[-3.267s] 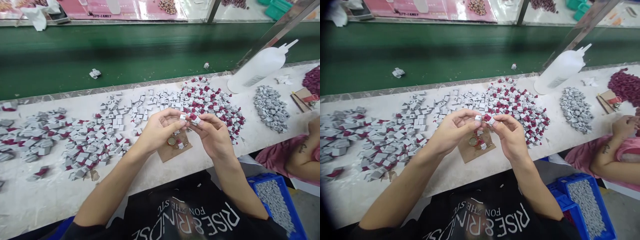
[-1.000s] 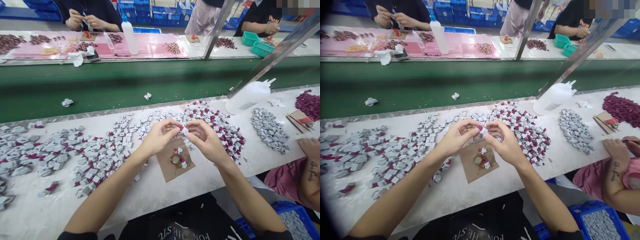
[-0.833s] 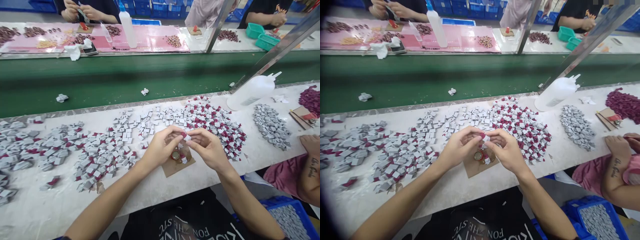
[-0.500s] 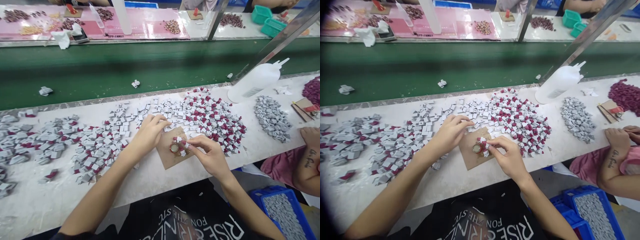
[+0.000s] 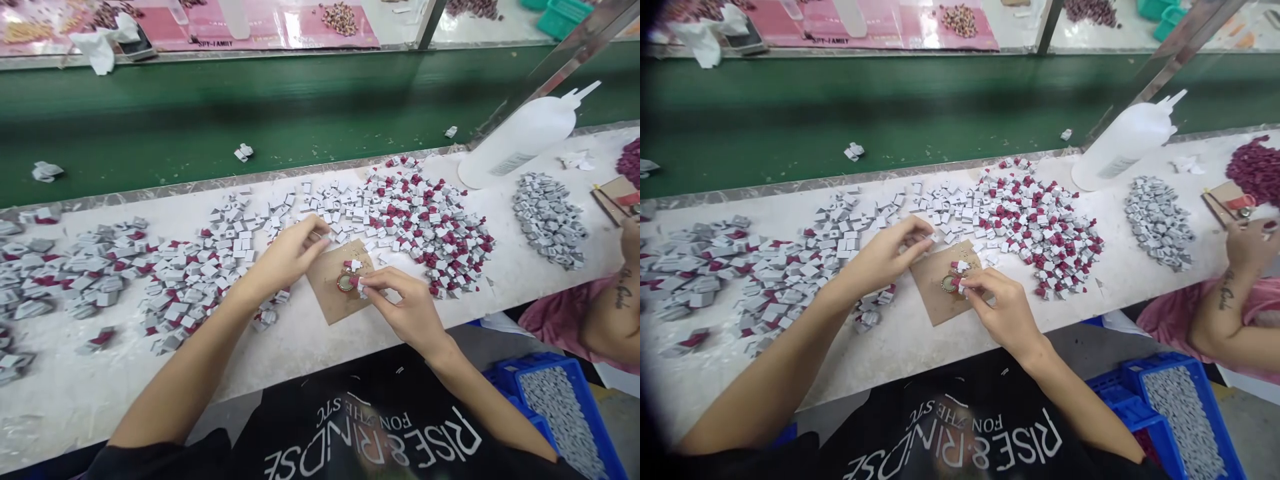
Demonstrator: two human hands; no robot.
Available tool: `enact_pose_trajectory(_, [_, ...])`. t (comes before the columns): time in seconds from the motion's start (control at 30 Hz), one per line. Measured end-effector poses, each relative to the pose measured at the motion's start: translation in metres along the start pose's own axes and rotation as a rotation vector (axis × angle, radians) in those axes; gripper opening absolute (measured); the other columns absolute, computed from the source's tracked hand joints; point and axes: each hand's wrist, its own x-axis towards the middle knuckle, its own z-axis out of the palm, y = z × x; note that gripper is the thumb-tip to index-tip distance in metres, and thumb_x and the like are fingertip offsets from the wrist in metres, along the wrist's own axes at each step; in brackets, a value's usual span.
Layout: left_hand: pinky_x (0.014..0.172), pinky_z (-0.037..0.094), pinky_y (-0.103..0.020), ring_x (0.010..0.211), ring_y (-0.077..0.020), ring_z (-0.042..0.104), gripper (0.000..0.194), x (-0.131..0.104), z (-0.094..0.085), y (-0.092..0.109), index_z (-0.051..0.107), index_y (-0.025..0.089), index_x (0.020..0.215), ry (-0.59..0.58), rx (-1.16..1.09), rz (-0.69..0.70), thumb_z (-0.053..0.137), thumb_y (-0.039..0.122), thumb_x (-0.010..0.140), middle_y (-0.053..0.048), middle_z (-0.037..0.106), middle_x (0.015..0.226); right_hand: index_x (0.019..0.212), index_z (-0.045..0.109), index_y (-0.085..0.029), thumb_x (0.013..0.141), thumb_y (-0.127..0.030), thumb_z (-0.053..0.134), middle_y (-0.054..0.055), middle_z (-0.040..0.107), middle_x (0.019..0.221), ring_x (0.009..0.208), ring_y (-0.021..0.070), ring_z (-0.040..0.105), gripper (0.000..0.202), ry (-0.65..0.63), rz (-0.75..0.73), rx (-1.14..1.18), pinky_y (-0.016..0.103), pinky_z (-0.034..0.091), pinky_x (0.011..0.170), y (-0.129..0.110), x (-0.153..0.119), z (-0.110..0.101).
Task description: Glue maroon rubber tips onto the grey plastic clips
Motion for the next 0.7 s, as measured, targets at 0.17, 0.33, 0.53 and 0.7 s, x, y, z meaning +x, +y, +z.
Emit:
enact_pose_trajectory(0.17, [0.083, 0.059, -0.036, 0.081, -0.0197, 0.073, 0.028, -0.004, 0.003, 0.009, 0.068, 0.020, 0.110, 0.202, -0.641, -0.330, 0.083, 0.033, 0.089, -0.003, 0.074, 0.088, 0.108, 0.086, -0.026, 0.102, -0.013, 0.076, 0.006, 0.087, 0.108, 0.100, 0.0249, 0.084, 0.017, -0.017, -0.014, -0.013, 0.039, 0.069, 0.089, 0.002, 0.000, 0.004])
enact_pose_trajectory(0.33, [0.084, 0.059, -0.035, 0.077, -0.0185, 0.073, 0.039, -0.004, 0.010, 0.005, 0.071, 0.019, 0.109, 0.264, -0.607, -0.319, 0.091, 0.029, 0.077, -0.001, 0.075, 0.082, 0.107, 0.085, -0.026, 0.102, -0.014, 0.076, 0.006, 0.087, 0.108, 0.101, 0.0249, 0.084, 0.016, -0.017, -0.001, 0.006, 0.038, 0.068, 0.090, 0.001, 0.002, 0.005])
enact_pose_trajectory(0.53, [0.083, 0.063, -0.041, 0.076, -0.0244, 0.077, 0.042, -0.007, 0.009, 0.004, 0.071, 0.021, 0.105, 0.277, -0.566, -0.270, 0.089, 0.050, 0.080, -0.006, 0.081, 0.087, 0.100, 0.082, -0.025, 0.104, -0.016, 0.071, 0.006, 0.086, 0.100, 0.093, 0.0224, 0.083, 0.015, -0.015, -0.027, 0.016, 0.029, 0.065, 0.081, 0.005, 0.001, 0.018])
enact_pose_trajectory(0.7, [0.083, 0.061, -0.039, 0.080, -0.0249, 0.076, 0.043, -0.002, 0.012, -0.003, 0.071, 0.021, 0.101, 0.290, -0.574, -0.236, 0.090, 0.053, 0.078, -0.006, 0.080, 0.087, 0.097, 0.086, -0.025, 0.108, -0.036, 0.071, 0.009, 0.085, 0.093, 0.085, 0.0229, 0.083, 0.022, 0.006, -0.153, 0.005, 0.028, 0.065, 0.077, 0.049, 0.002, 0.040])
